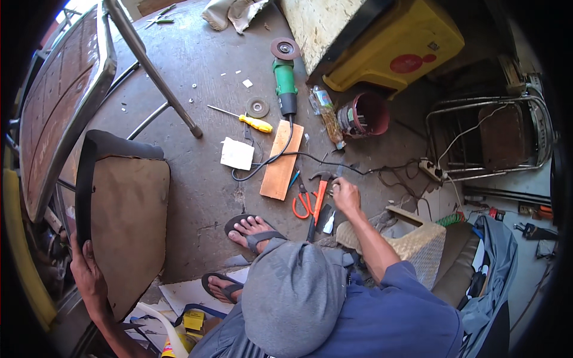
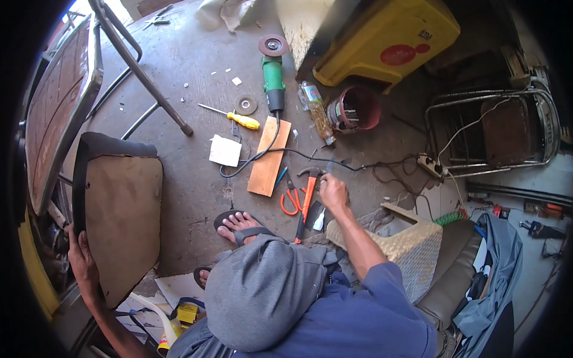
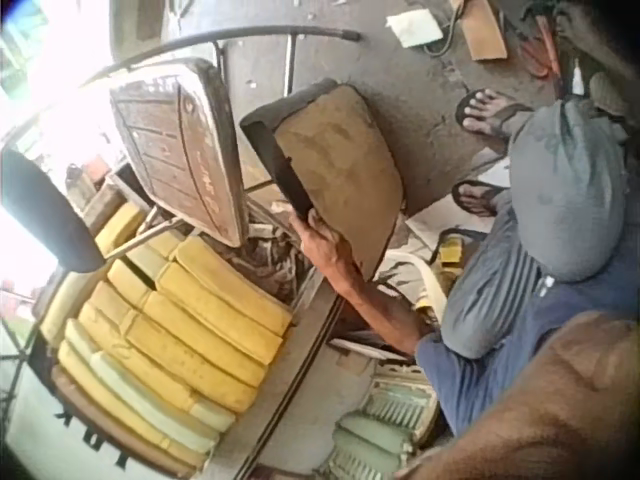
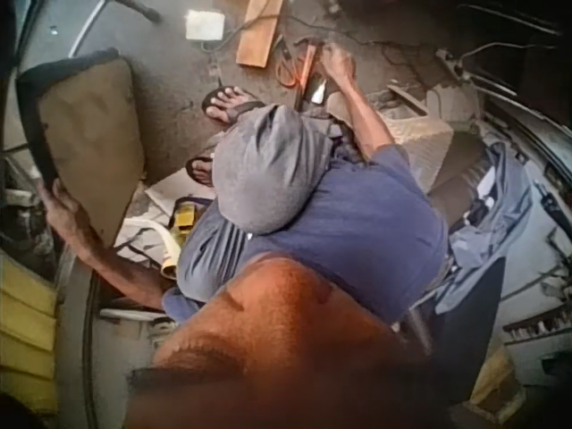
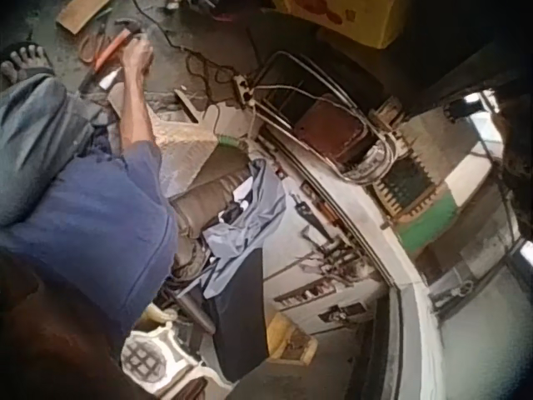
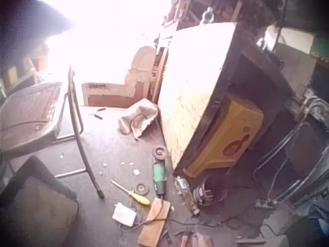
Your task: The person places black fabric over a wooden chair seat, uses a pneumatic staple gun to secure the fabric to the underside, and then trims the excess fabric with scissors.
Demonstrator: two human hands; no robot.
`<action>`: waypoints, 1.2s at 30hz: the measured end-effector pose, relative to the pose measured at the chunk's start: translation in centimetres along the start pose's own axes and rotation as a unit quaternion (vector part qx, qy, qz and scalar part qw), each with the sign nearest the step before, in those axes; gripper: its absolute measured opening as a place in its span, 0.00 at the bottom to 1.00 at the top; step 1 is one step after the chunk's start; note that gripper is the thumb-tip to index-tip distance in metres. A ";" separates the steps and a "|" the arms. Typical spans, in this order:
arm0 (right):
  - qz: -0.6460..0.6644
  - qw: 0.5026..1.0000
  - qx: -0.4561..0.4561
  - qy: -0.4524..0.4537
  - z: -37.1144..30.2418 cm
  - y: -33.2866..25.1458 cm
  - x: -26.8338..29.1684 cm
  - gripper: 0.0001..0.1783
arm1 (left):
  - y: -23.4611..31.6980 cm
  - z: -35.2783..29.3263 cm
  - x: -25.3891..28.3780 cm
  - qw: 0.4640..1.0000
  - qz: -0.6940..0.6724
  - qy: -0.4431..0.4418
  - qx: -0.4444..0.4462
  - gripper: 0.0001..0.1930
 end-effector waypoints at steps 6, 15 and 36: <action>-0.074 0.989 -0.084 -0.096 2.1 -1.0 1.2 0.16 | -0.3 0.6 0.9 0.998 0.019 -0.009 0.065 0.30; -0.026 0.991 0.043 -0.124 -3.1 -10.3 10.8 0.26 | -5.1 0.5 1.1 0.999 0.025 0.034 0.019 0.31; 0.694 0.524 -0.357 0.340 -32.9 11.1 12.5 0.48 | 1.1 0.9 1.9 0.997 0.071 -0.008 0.015 0.40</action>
Point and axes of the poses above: each hand's wrist, its own z-axis towards the middle knuckle, its own x-axis out of the back of the hand, y = z × x, the point moved 1 cm from there along z, towards the middle knuckle, and after that the axes turned 8 degrees about -z, right-handed, at the moved point
